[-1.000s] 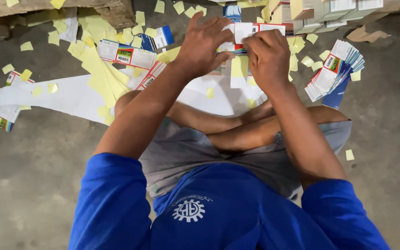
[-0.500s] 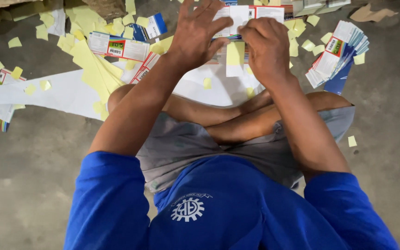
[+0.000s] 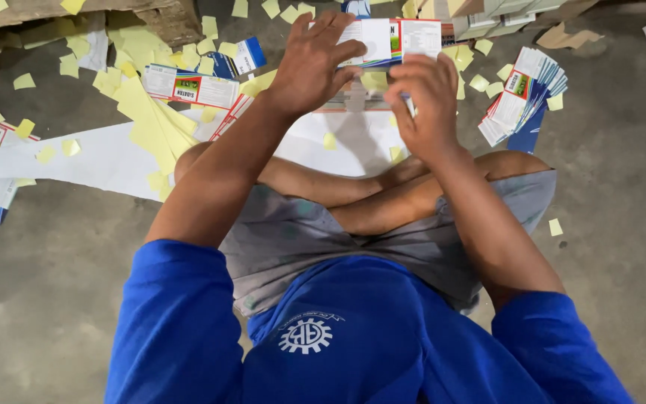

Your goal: Organizing and stacking printed medicine boxes while sitting on the floor.

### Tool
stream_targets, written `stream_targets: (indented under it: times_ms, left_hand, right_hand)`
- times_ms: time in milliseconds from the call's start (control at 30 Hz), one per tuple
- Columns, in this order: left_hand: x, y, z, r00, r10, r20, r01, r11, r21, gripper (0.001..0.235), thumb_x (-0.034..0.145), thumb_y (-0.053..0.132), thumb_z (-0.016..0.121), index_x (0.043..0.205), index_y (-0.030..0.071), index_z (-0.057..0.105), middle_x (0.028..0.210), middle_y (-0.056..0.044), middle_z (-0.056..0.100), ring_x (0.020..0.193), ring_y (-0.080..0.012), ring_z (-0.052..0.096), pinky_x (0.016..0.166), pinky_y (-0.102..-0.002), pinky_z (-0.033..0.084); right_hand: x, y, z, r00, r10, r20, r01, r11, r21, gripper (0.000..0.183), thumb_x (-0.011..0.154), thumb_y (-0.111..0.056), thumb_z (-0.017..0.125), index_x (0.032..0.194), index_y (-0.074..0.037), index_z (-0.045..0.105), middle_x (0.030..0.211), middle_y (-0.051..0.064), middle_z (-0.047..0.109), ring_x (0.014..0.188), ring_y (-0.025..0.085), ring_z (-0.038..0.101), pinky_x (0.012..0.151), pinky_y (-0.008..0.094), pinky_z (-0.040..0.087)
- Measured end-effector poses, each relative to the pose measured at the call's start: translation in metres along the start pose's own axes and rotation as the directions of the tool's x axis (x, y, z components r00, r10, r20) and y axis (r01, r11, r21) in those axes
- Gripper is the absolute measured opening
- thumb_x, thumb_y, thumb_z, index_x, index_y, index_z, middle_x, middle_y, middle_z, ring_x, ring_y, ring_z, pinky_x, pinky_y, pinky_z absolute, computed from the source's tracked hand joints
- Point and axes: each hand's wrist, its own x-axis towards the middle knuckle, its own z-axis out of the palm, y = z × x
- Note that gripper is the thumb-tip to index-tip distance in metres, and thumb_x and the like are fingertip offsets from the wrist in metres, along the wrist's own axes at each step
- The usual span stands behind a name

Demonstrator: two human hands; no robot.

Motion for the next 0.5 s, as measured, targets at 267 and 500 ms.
stream_targets:
  times_ms: [267, 500]
  left_hand:
    - [0.005, 0.0, -0.011, 0.997, -0.014, 0.074, 0.018, 0.999, -0.047, 0.027, 0.094, 0.028, 0.08, 0.118, 0.016, 0.073, 0.143, -0.017, 0.059, 0.134, -0.0353, 0.051, 0.107, -0.058, 0.035]
    - [0.002, -0.002, -0.007, 0.99, -0.082, 0.116, 0.091, 0.993, -0.078, 0.031, 0.089, 0.022, 0.082, 0.119, 0.017, 0.074, 0.146, -0.016, 0.058, 0.138, -0.0355, 0.048, 0.112, -0.061, 0.03]
  right_hand:
    - [0.058, 0.039, 0.015, 0.981, 0.194, 0.029, -0.196, 0.957, 0.216, 0.02, 0.099, -0.011, 0.08, 0.103, -0.004, 0.062, 0.124, 0.012, 0.07, 0.126, 0.033, 0.061, 0.11, 0.049, 0.042]
    - [0.075, 0.056, 0.025, 0.945, 0.286, 0.158, -0.325, 0.87, 0.371, 0.02, 0.101, -0.009, 0.079, 0.1, 0.001, 0.062, 0.126, 0.016, 0.074, 0.101, 0.023, 0.072, 0.078, 0.036, 0.055]
